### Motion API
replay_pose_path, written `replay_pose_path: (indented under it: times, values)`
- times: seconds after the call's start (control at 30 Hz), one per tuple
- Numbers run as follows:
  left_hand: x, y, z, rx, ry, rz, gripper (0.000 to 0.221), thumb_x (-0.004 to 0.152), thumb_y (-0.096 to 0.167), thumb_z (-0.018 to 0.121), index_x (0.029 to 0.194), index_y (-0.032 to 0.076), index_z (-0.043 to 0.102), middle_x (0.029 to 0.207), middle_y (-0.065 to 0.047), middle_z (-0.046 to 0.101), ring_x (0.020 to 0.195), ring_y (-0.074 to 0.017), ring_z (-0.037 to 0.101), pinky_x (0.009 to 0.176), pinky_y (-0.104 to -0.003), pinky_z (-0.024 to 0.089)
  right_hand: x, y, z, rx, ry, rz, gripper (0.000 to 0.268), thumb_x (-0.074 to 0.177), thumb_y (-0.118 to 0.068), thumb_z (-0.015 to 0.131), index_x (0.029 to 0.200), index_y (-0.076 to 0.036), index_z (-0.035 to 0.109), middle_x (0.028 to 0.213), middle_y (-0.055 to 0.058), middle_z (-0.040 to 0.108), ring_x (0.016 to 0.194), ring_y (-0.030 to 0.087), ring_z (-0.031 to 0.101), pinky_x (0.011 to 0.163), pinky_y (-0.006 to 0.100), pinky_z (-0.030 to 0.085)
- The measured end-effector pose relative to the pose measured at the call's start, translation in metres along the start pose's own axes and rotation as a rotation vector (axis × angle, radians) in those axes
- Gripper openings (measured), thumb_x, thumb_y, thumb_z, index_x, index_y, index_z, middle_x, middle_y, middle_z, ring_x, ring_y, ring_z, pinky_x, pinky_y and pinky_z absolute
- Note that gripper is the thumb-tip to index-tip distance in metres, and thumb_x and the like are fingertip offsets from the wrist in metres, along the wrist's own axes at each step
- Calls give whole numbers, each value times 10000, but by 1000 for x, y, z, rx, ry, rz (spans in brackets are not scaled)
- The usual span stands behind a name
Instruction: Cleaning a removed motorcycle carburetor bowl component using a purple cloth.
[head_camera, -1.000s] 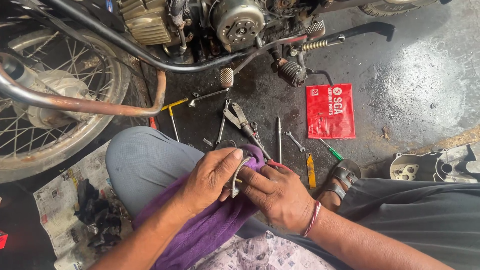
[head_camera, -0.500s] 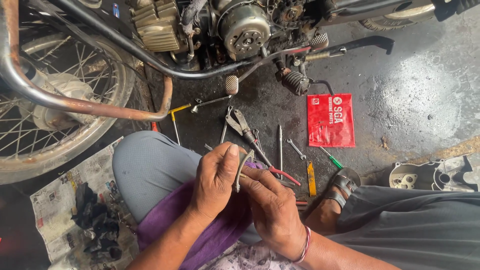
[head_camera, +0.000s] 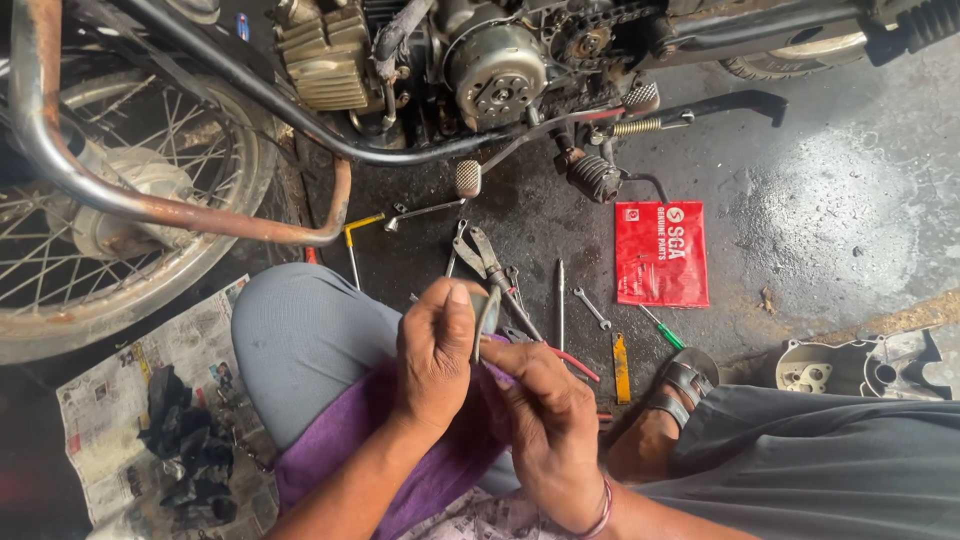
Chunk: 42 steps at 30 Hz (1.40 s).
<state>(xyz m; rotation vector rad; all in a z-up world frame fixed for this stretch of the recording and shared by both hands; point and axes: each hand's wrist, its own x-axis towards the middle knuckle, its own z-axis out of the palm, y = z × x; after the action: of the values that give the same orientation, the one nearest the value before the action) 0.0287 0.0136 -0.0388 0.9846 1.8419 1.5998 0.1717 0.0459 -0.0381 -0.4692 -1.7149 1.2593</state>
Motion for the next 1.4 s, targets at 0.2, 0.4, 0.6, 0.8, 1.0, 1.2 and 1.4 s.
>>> replay_pose_path:
  times: [0.2,0.4,0.6,0.8,1.0,1.2,1.4]
  values:
    - [5,17,-7,188,42,228,399,1099,359,433,1090,11,627,821,-62,614,723,-153,609,665,-307,505,22,-23,-10,867,128,886,253,990,1,574,1165,91,733,977,161,760,809,171,701,748,292,564]
    - [11,26,-18,387,-110,760,439,1132,396,493,1317,-1,521,1083,-180,621,937,-334,640,843,-423,527,45,-17,-40,1020,75,1126,262,965,-110,562,1152,33,678,992,141,765,828,197,740,785,335,602]
    - [7,14,-19,157,32,81,536,1010,479,521,1318,41,534,967,-123,664,735,-198,675,602,-333,590,62,-4,-72,908,65,995,325,1007,-166,582,1260,5,692,1042,117,751,823,203,676,776,377,565]
    - [21,23,-32,-711,-150,-66,569,1007,526,505,1347,70,478,1118,-103,653,1033,-190,655,683,-352,611,53,52,-73,944,344,1143,424,945,-389,501,1182,-72,653,1095,87,728,997,243,671,942,444,499]
    - [9,17,-35,-822,-281,37,687,1031,485,631,1431,-49,468,1241,-111,636,1164,-187,618,1025,-358,503,31,96,-88,1432,113,746,178,1141,-147,595,1220,8,634,1098,112,679,1033,255,625,1029,439,476]
    - [-4,22,-39,-725,-307,-14,714,975,378,781,1478,-57,521,1229,-131,659,1108,-175,606,983,-321,493,32,59,-28,855,90,1178,224,900,-115,622,1108,-58,682,1050,119,739,925,284,695,834,451,579]
    - [-26,31,-47,-458,-160,32,676,861,123,838,1432,-29,510,1343,-154,641,1230,-224,637,1091,-366,516,7,74,-22,887,-183,1060,199,1001,-125,653,1122,32,674,1008,192,749,791,277,713,610,391,546]
